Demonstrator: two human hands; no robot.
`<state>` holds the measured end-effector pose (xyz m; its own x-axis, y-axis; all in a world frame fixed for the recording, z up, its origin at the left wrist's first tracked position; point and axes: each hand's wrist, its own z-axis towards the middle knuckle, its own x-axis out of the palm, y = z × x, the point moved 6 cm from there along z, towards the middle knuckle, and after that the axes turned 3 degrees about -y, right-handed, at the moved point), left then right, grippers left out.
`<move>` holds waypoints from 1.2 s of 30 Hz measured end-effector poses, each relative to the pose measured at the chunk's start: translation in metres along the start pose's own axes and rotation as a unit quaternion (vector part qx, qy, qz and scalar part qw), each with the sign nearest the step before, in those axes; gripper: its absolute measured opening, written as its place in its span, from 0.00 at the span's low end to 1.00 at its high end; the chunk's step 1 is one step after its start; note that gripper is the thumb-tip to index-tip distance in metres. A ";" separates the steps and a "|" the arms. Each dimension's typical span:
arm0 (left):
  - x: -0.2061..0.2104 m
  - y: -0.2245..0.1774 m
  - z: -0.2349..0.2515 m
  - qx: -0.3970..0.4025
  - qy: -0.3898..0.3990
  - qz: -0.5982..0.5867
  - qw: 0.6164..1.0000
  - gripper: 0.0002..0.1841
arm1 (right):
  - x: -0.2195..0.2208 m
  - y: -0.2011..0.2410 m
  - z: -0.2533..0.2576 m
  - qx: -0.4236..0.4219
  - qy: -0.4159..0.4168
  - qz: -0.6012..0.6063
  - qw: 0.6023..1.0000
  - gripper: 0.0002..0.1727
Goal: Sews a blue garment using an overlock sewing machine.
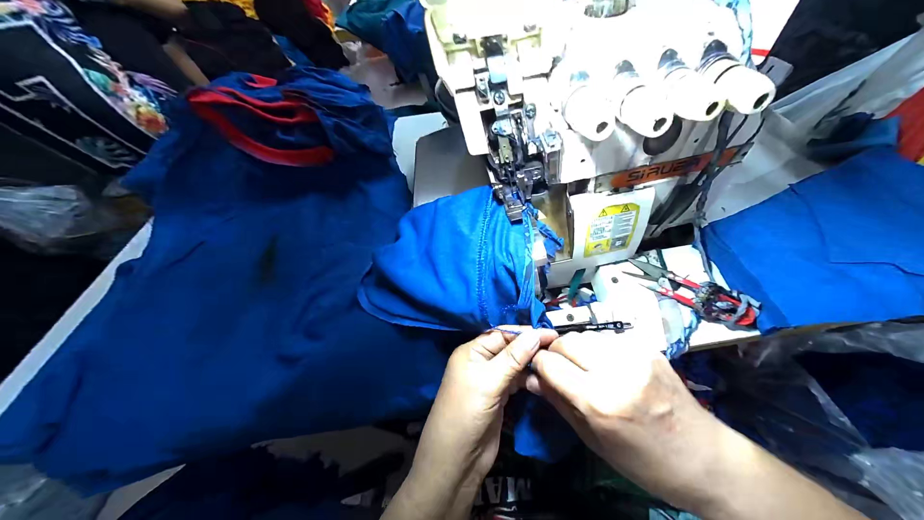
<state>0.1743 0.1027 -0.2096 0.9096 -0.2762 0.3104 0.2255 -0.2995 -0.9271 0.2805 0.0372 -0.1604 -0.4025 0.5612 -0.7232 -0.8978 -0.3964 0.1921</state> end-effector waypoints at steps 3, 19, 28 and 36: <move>-0.010 -0.009 -0.008 0.112 -0.021 0.141 0.983 0.09 | -0.023 -0.036 -0.008 0.013 0.008 -0.003 1.000 0.17; -0.001 0.007 -0.020 -0.092 0.028 -0.168 0.981 0.17 | -0.050 -0.066 -0.024 0.107 0.040 -0.050 0.992 0.22; -0.009 0.002 -0.018 -0.038 -0.003 -0.131 0.991 0.14 | -0.029 -0.027 0.002 -0.020 0.047 -0.073 0.996 0.20; -0.010 0.006 -0.019 0.010 -0.010 -0.103 0.995 0.13 | -0.019 -0.015 0.009 -0.074 0.071 -0.114 0.988 0.17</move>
<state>0.1602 0.0865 -0.2147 0.8505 -0.1929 0.4893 0.4135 -0.3298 -0.8487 0.2999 0.0390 -0.1433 -0.1553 0.5450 -0.8239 -0.9220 -0.3793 -0.0772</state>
